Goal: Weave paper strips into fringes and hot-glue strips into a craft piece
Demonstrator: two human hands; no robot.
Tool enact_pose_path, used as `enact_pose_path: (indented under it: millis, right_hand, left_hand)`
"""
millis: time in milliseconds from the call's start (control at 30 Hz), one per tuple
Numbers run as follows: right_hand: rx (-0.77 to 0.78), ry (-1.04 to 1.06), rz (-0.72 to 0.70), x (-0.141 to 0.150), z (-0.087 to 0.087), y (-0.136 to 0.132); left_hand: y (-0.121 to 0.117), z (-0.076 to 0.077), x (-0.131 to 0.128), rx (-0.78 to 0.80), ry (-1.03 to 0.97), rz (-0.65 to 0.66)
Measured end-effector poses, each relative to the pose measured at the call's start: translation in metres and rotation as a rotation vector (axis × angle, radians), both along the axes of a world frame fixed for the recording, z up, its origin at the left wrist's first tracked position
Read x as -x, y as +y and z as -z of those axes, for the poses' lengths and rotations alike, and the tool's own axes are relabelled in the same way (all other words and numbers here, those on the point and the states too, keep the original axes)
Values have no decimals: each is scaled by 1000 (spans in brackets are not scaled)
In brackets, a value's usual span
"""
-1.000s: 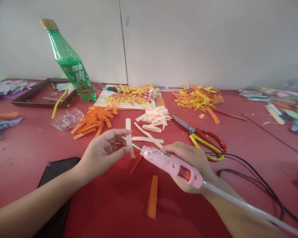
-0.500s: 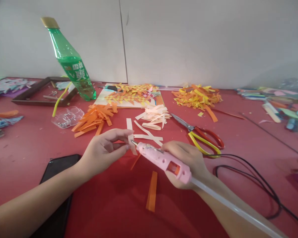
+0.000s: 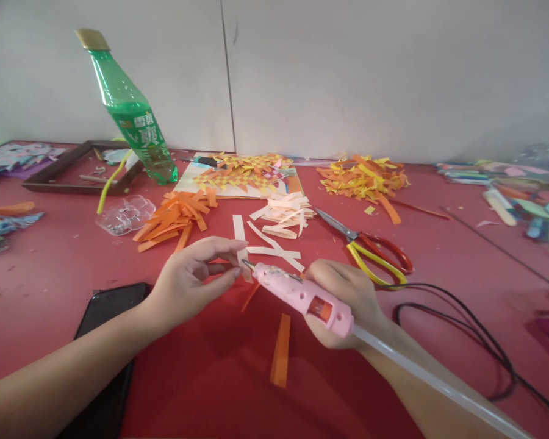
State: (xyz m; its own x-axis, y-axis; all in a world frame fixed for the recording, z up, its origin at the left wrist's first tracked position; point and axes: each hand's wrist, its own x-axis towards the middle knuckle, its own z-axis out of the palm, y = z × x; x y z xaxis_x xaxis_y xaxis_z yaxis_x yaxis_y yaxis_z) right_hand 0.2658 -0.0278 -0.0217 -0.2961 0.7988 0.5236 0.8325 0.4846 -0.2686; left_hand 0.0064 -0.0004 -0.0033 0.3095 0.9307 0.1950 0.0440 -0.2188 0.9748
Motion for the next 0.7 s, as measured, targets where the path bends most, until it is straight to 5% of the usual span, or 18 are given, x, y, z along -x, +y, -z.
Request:
enact_pose_path:
  millis: [233, 700]
  right_hand:
    - [-152, -69, -103, 3, -4, 2]
    - [-121, -62, -142, 3, -4, 1]
  left_hand:
    - [-1, 0, 0, -24, -6, 6]
    - [0, 0, 0, -12, -15, -16]
